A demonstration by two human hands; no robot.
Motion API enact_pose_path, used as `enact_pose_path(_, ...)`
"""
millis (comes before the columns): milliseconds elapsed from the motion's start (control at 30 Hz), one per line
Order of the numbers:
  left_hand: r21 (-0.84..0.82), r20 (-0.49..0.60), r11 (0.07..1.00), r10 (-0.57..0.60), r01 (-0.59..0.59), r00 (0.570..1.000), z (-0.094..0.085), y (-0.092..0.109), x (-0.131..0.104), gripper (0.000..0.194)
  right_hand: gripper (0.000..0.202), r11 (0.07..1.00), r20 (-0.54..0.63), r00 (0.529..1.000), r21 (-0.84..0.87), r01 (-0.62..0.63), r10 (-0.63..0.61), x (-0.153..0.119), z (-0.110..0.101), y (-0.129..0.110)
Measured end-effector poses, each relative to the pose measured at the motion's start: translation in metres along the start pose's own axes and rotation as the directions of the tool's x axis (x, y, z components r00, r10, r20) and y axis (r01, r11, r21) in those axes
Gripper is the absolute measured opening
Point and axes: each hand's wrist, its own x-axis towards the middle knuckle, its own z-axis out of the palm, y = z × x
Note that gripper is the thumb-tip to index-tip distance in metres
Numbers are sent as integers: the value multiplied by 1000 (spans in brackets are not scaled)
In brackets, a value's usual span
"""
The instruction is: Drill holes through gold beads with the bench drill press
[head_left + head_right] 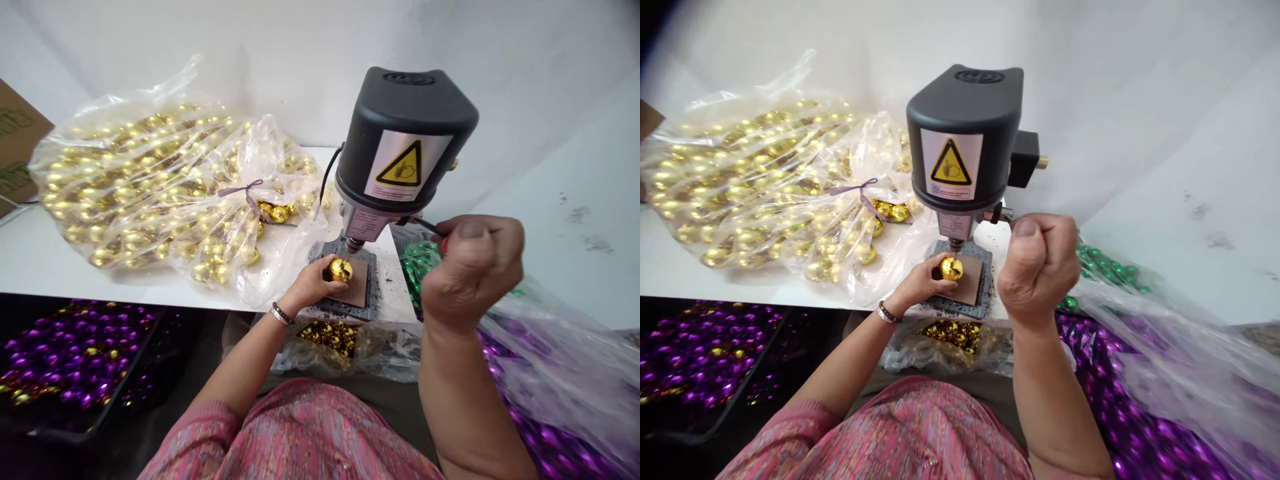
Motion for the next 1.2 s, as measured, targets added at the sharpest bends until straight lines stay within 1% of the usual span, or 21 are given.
enact_pose_path(67,6,47,995,95,-95,994,-6,-1,-9,72,49,998,-13,998,2,-65,65,6,1,-4)
enact_pose_path(133,7,82,976,217,-219,973,-14,-4,-20,83,52,996,-34,995,-7,-90,90,7,2,-3)
enact_pose_path(200,-19,43,963,269,-268,962,-27,-8,-29,81,54,997,-54,995,-21,-79,78,5,3,-1)
enact_pose_path(233,-36,-15,966,257,-258,966,-35,-10,-32,73,55,997,-60,996,-24,-70,68,3,4,1)
enact_pose_path(300,-34,-212,985,157,-168,964,-52,-16,-36,49,56,998,-74,996,-24,-54,52,2,4,3)
enact_pose_path(333,1,-328,996,89,-94,940,-62,-20,-36,41,56,998,-78,996,-24,-53,51,2,5,3)
enact_pose_path(367,60,-434,998,25,2,900,-71,-25,-36,37,55,998,-80,995,-23,-54,52,1,5,4)
enact_pose_path(400,145,-518,983,-22,113,855,-80,-30,-36,35,54,998,-83,995,-20,-55,54,1,5,4)
enact_pose_path(433,253,-561,943,-41,218,827,-88,-36,-35,35,53,999,-84,995,-17,-51,49,1,5,5)
enact_pose_path(500,443,-552,809,-95,387,829,-100,-47,-35,39,52,1000,-85,996,-13,-21,20,1,5,8)
enact_pose_path(600,587,-517,633,-188,505,835,-112,-59,-38,47,50,999,-89,995,-4,35,-35,0,5,12)
enact_pose_path(667,613,-517,587,-208,529,831,-116,-62,-39,50,48,999,-88,996,9,34,-33,-2,5,14)
enact_pose_path(733,608,-510,604,-200,516,836,-119,-60,-39,48,48,1000,-83,996,13,18,-17,-4,4,13)
enact_pose_path(767,583,-501,643,-196,496,843,-119,-57,-39,45,48,1000,-78,997,11,12,-11,-5,3,12)
enact_pose_path(833,440,-477,792,-194,424,857,-118,-50,-40,44,47,1000,-66,998,7,0,1,-6,2,11)
enact_pose_path(900,149,-461,946,-191,288,866,-114,-41,-43,53,46,1000,-52,999,14,-2,3,-7,2,10)
enact_pose_path(933,-18,-448,980,-185,198,875,-109,-35,-45,58,45,1000,-48,999,18,1,0,-8,1,9)
enact_pose_path(967,-171,-425,979,-173,108,888,-104,-30,-47,62,45,1000,-45,999,22,3,-2,-8,1,9)
enact_pose_path(1033,-398,-338,917,-138,-8,931,-90,-21,-50,68,44,1000,-36,999,24,11,-10,-9,0,9)
enact_pose_path(1100,-537,-210,843,-113,-18,971,-73,-13,-50,74,42,999,-21,999,32,26,-25,-10,-1,10)
enact_pose_path(1200,-611,-63,790,-115,53,991,-48,-6,-45,75,36,998,27,999,57,27,-29,-13,-2,9)
